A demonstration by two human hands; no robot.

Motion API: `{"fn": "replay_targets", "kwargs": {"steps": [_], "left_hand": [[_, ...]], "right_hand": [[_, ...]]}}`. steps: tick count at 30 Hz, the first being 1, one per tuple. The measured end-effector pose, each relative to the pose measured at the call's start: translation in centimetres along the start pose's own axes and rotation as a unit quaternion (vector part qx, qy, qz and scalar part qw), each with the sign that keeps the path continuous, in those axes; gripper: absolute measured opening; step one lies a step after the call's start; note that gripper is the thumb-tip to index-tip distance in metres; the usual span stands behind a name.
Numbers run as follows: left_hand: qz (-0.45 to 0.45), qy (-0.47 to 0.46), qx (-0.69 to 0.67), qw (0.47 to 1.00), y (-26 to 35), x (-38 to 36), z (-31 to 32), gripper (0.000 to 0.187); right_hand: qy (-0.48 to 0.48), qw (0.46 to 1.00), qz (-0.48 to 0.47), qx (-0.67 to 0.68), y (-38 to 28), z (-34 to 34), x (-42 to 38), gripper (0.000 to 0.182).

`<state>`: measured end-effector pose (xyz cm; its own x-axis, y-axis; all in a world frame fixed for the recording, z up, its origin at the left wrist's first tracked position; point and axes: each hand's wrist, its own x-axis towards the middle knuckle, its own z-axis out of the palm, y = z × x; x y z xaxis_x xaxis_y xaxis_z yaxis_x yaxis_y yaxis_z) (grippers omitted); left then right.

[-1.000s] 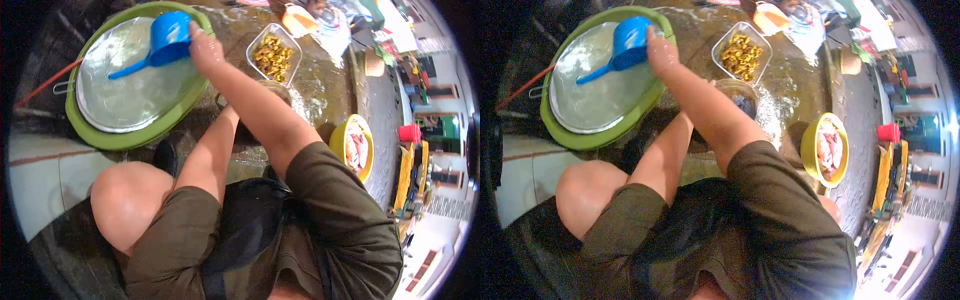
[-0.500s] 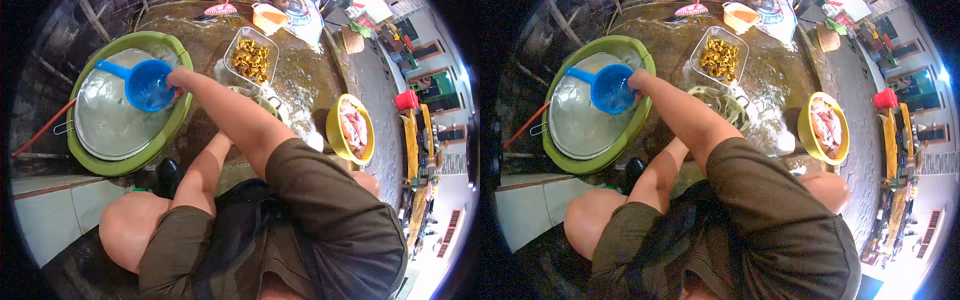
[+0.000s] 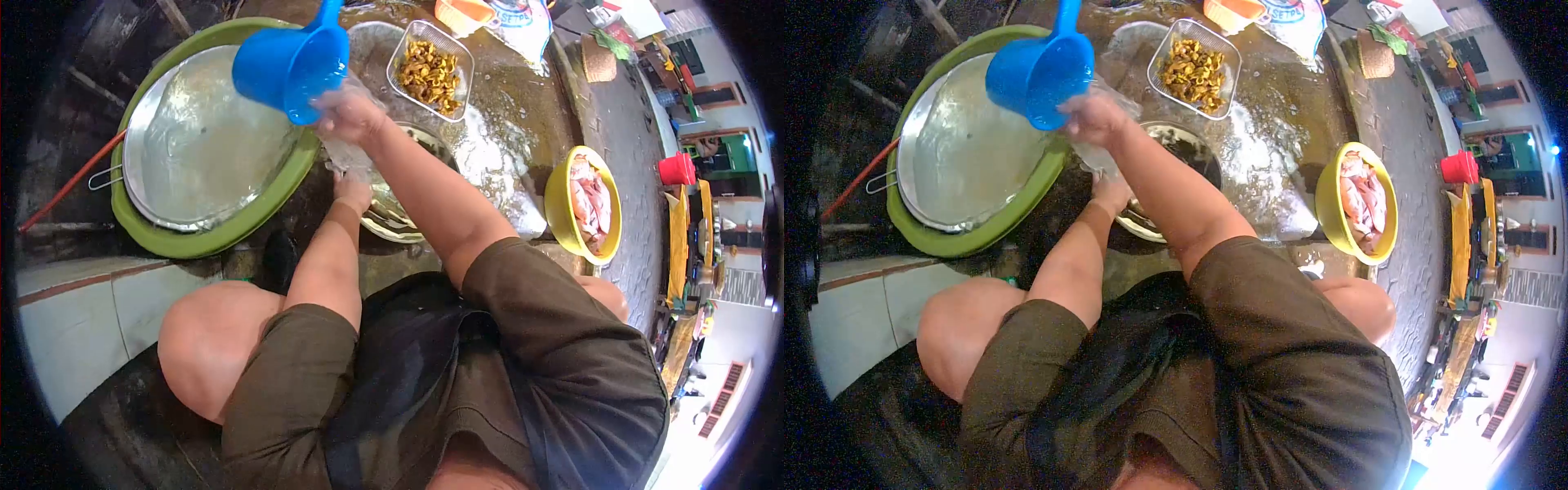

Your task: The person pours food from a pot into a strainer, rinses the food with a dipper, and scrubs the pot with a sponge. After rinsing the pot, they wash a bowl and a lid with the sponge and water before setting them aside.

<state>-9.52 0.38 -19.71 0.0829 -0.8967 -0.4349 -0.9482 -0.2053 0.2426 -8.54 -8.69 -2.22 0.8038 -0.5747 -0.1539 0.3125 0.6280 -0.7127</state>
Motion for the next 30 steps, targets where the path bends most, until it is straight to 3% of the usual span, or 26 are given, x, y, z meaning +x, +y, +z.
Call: {"fn": "replay_targets", "kwargs": {"steps": [2,4,5,8,9,11,14,16,17,18,19,20,22,24,27,28,30], "left_hand": [[-0.016,0.086,-0.046,0.995,0.1,0.2,0.7,0.041],[0.015,0.028,-0.027,0.999,-0.5,-0.5,-0.1,0.038],[0.015,-0.009,-0.009,1.000,-0.7,-1.0,-1.2,0.038],[0.021,-0.040,0.046,0.998,-1.3,0.1,-0.1,0.039],[0.023,-0.023,0.040,0.999,-1.2,0.1,0.1,0.039],[0.024,-0.007,0.035,0.999,-1.2,-0.1,1.1,0.039],[0.049,0.064,0.131,0.988,-1.0,-1.1,2.8,0.042],[0.056,0.063,0.137,0.987,0.3,-2.7,2.1,0.047],[0.051,-0.023,0.251,0.966,1.3,-3.1,1.4,0.049],[0.049,-0.017,0.251,0.967,1.7,-2.6,2.5,0.049],[0.050,-0.020,0.248,0.967,2.1,-1.7,4.6,0.049],[0.053,-0.022,0.245,0.968,2.4,-1.3,5.5,0.048],[0.110,-0.134,0.215,0.961,3.7,-2.2,5.3,0.050],[0.124,-0.157,0.078,0.977,4.9,-3.3,6.0,0.060],[0.170,-0.093,-0.006,0.981,5.4,-2.6,5.7,0.055],[0.170,-0.064,0.007,0.983,5.4,-1.8,5.2,0.054],[0.139,-0.012,0.092,0.986,4.1,-1.1,3.0,0.051]], "right_hand": [[0.005,1.000,0.012,0.010,-0.1,-0.6,-0.3,0.025],[0.067,0.995,-0.077,0.000,-0.4,0.0,-1.3,0.035],[0.061,0.995,-0.072,0.005,-0.3,-1.0,-1.1,0.040],[0.059,0.997,-0.048,0.028,0.1,-3.4,-1.3,0.039],[0.102,0.993,-0.019,-0.049,-0.3,-4.4,-1.4,0.038],[0.109,0.993,-0.030,-0.029,-0.2,-5.1,-2.3,0.037],[0.125,0.991,-0.045,0.012,0.2,-5.5,-2.3,0.033],[0.042,0.988,-0.071,0.133,-0.1,-5.0,-2.0,0.032],[0.067,0.985,-0.111,0.117,-0.9,-3.3,-2.4,0.025],[0.062,0.985,-0.112,0.114,-1.5,-2.4,-1.7,0.025],[0.137,0.979,-0.135,-0.067,-1.9,-1.4,-0.9,0.027],[0.208,0.934,-0.156,-0.244,-2.1,-0.3,0.1,0.028],[0.274,0.820,-0.217,-0.454,-1.3,1.1,2.7,0.023],[0.301,0.639,-0.275,-0.652,0.2,2.7,3.6,0.039],[0.264,0.555,-0.165,-0.771,1.7,4.2,4.2,0.047],[0.264,0.555,-0.169,-0.770,2.0,4.4,4.4,0.047],[0.183,0.463,-0.093,-0.863,2.9,4.3,4.7,0.046]]}}
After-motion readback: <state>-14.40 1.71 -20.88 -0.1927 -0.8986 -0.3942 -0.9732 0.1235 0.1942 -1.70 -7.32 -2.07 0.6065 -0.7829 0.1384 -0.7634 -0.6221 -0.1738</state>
